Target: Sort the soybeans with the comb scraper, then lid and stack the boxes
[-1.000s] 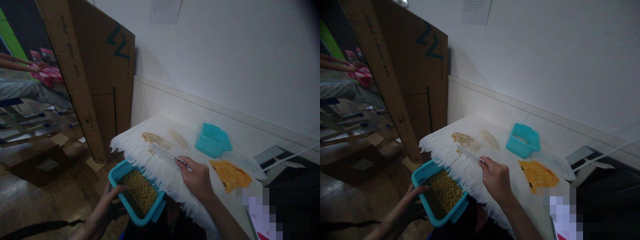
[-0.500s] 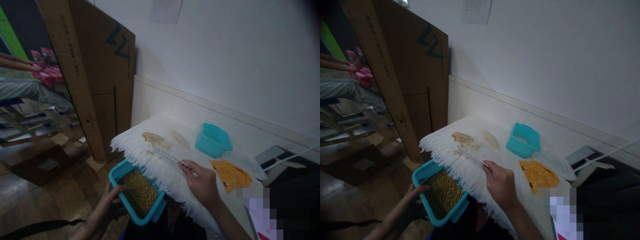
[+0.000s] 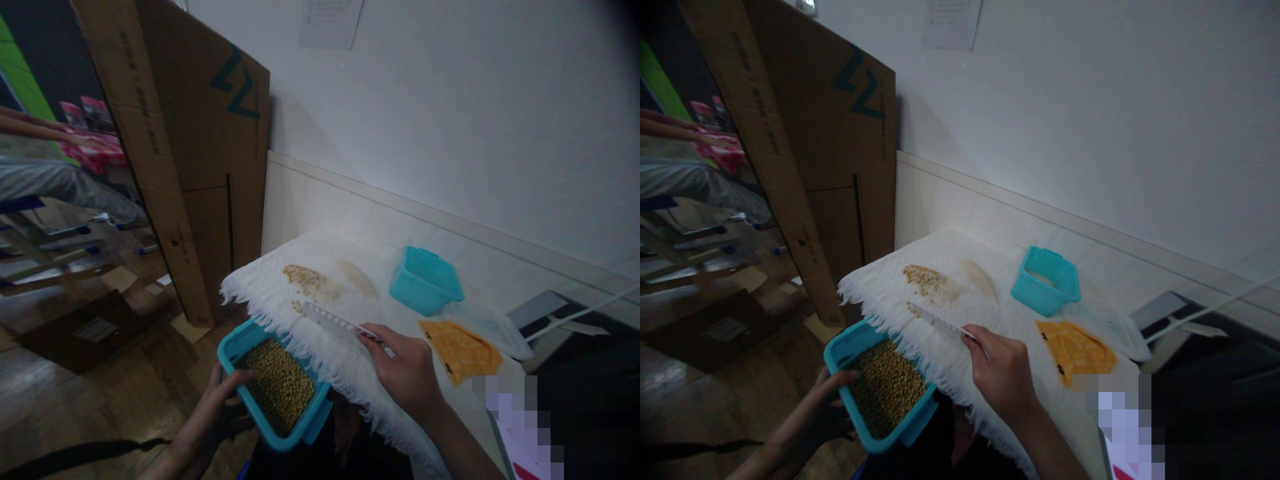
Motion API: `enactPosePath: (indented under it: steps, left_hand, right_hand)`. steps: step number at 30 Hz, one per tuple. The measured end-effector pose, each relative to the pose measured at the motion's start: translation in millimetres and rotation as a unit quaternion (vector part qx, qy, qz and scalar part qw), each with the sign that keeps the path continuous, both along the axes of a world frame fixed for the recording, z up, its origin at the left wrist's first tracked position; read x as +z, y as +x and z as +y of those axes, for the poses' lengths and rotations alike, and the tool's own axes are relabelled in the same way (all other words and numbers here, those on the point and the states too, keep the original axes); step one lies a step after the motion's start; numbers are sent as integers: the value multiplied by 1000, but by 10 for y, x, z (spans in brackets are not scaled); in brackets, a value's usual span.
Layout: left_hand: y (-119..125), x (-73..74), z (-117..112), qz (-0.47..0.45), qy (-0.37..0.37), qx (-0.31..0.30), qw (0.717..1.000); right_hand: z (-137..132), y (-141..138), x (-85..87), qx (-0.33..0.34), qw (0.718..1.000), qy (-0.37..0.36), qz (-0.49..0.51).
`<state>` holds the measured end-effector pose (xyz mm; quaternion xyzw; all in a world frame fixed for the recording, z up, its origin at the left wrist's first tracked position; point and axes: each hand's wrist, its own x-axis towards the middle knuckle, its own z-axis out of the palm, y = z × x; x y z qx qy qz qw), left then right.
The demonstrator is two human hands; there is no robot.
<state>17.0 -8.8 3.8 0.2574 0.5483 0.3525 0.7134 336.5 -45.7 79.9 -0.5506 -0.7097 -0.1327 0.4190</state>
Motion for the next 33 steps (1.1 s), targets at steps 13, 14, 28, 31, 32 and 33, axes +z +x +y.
enactPosePath:
  steps: [13, 14, 28, 31, 32, 33]
  left_hand:
    - [-23, -77, 83, 8, -16, 27, 999]
    - [-26, -81, 85, 6, -15, 26, 1000]
    - [-43, -101, 95, 14, -12, 19, 1000]
    - [-55, -71, 76, 7, -6, 11, 1000]
    - [-58, -62, 69, 6, -5, 12, 1000]
    - [-58, -53, 63, 5, -4, 14, 1000]
  right_hand:
    - [46, -104, -44, 9, 1000, 6, 2]
    - [50, -105, -47, 4, 1000, 4, 3]
    - [259, -111, 21, 68, 997, -31, 27]
    - [218, -87, 43, 82, 995, -39, 42]
    - [190, -88, 47, 86, 994, -39, 46]
    - [156, -95, 48, 89, 994, -38, 50]
